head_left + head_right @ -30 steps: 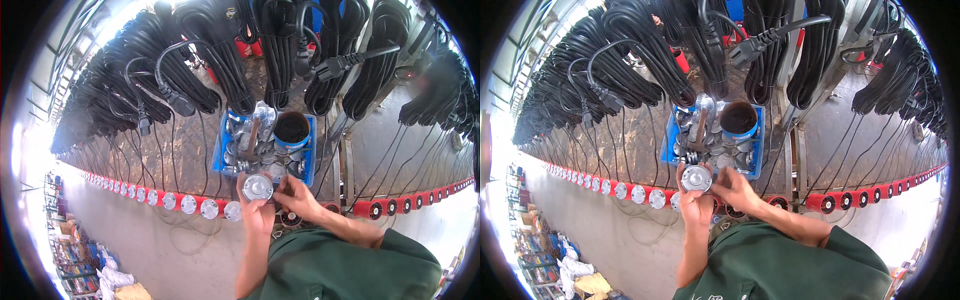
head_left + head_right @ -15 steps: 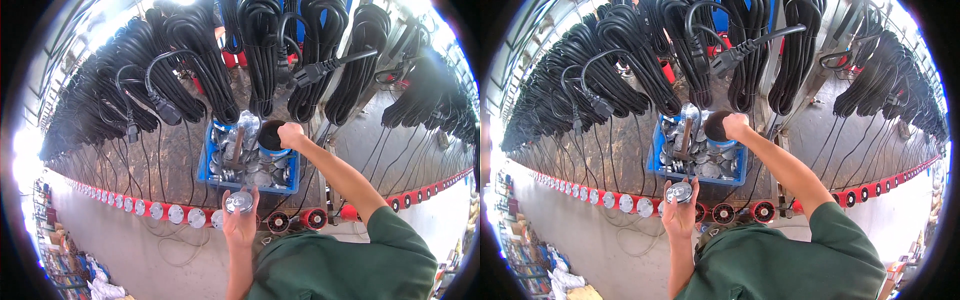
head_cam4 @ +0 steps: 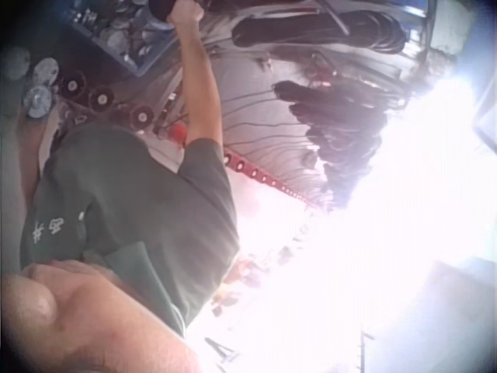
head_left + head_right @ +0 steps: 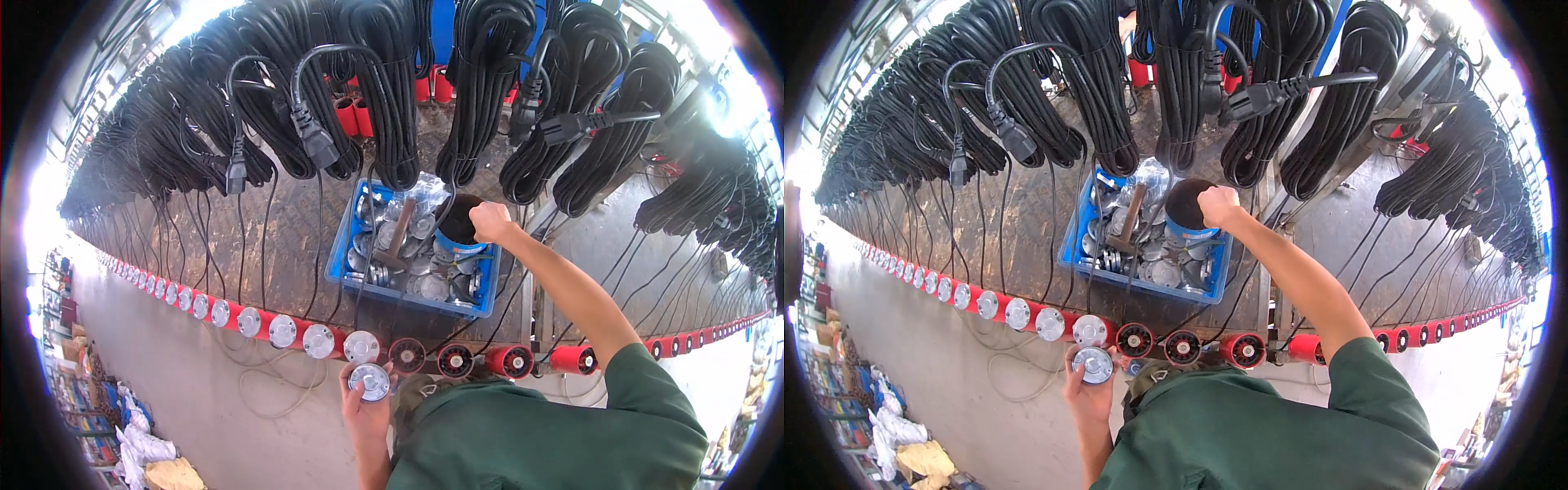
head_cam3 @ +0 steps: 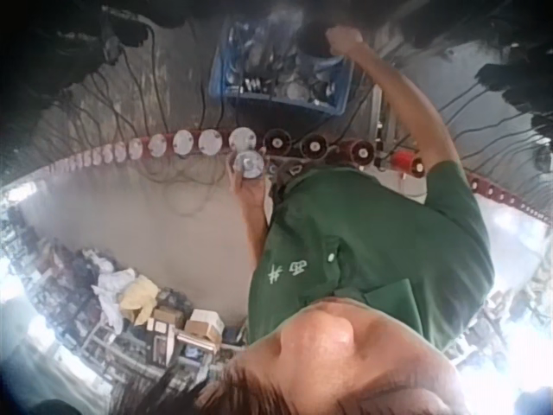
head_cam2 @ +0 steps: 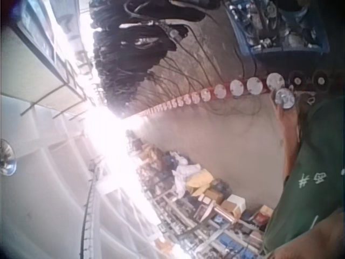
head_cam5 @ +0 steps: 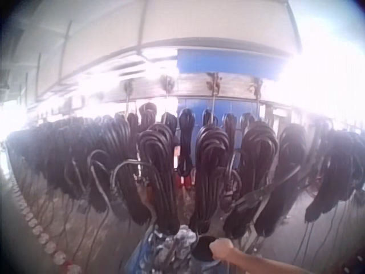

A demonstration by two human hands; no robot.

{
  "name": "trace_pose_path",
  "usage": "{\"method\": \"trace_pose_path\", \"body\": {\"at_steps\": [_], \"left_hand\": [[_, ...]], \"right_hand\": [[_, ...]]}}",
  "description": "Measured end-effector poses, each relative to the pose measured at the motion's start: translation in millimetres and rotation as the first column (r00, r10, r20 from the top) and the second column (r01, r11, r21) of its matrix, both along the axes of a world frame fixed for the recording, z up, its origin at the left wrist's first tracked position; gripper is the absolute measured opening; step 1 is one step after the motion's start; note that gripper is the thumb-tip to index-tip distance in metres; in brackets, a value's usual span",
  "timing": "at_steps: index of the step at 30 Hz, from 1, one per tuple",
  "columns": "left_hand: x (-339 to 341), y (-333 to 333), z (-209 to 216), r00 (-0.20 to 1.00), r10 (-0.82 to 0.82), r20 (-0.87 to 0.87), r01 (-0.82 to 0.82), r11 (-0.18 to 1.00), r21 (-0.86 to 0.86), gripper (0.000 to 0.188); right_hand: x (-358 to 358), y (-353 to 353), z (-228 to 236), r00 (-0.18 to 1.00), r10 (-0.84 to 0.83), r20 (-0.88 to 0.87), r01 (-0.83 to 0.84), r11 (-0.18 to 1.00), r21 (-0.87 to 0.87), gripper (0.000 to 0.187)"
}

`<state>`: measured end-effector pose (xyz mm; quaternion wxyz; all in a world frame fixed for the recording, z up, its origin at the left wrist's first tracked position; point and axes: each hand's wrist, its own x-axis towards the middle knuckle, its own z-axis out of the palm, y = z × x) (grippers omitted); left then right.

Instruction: The person uses pliers to adjust components on a row of red cylindrical devices, assembles parts into silver caps, and places the caps onto the cylinders.

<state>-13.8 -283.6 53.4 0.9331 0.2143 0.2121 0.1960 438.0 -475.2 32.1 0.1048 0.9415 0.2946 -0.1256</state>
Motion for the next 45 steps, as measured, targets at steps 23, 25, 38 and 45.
{"method": "trace_pose_path", "body": {"at_steps": [23,25,38,45], "left_hand": [[-23,-6,-24,0.981,0.058,-0.186,-0.064,0.998,-0.026,0.046],[-23,-5,-23,0.984,0.068,-0.164,-0.076,0.996,-0.043,0.044],[-27,-1,-35,0.965,0.046,-0.259,-0.056,0.998,-0.032,0.045],[-34,2,-37,0.956,0.033,-0.290,-0.062,0.994,-0.090,0.044]], "right_hand": [[6,-38,19,0.960,-0.041,-0.276,0.217,0.731,0.647,0.027],[2,-37,21,0.954,-0.071,-0.290,0.256,0.694,0.673,0.028],[-177,-5,33,0.650,0.053,-0.758,0.701,0.342,0.626,0.016],[-270,23,20,0.656,0.209,-0.725,0.645,0.345,0.682,0.010]]}}
